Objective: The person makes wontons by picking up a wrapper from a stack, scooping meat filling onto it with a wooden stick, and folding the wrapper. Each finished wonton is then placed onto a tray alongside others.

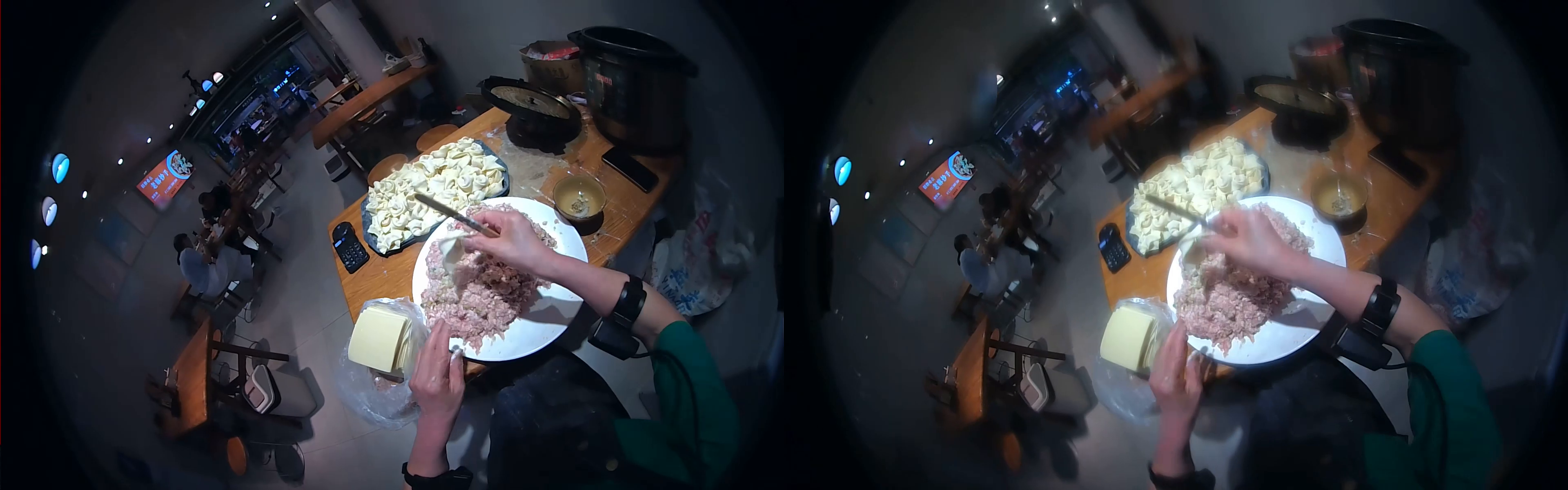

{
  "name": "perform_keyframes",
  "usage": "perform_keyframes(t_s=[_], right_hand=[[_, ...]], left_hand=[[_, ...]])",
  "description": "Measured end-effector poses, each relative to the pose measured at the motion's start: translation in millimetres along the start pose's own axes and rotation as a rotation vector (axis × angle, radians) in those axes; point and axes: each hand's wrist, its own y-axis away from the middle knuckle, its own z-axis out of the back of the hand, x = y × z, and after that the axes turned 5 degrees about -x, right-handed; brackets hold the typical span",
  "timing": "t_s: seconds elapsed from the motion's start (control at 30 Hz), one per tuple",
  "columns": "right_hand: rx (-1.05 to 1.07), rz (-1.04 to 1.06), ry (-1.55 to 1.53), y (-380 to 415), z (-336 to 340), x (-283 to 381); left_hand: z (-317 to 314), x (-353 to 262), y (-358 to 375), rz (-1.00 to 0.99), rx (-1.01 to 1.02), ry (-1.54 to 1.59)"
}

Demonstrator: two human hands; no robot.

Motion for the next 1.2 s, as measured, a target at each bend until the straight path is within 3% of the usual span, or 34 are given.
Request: perform_keyframes(t_s=[0.07,0.1,0.2,0.27,0.33,0.47,0.8,1.03,1.2], right_hand=[[-0.269,0.05,-0.125,-39.7,-4.2,-9.7],[-0.267,0.056,-0.129,-39.8,-2.4,-7.5],[-0.229,0.013,-0.03,-26.7,7.2,-17.6],[-0.022,0.11,-0.014,-0.3,3.9,-49.6],[0.133,0.131,-0.063,37.8,8.6,-46.8],[0.282,-0.01,-0.13,85.9,21.3,-55.4],[0.373,0.027,0.012,130.7,39.7,-60.7],[0.363,0.107,0.096,139.8,46.3,-50.9],[0.362,0.114,0.075,141.4,42.5,-49.4]], left_hand=[[24.2,9.5,-9.6,0.037,-0.07,-0.044],[34.1,19.6,-10.0,0.035,-0.074,-0.05],[57.5,53.9,-11.4,0.096,-0.086,-0.216],[68.8,69.5,-12.0,0.142,0.066,-0.328],[73.2,77.0,-12.8,0.144,0.086,-0.355],[80.4,82.0,-21.1,0.068,0.167,-0.288],[80.4,95.9,-27.8,-0.145,0.321,-0.342],[94.2,94.3,-32.2,-0.017,0.388,-0.17],[95.0,98.0,-27.0,-0.196,0.36,-0.263]])
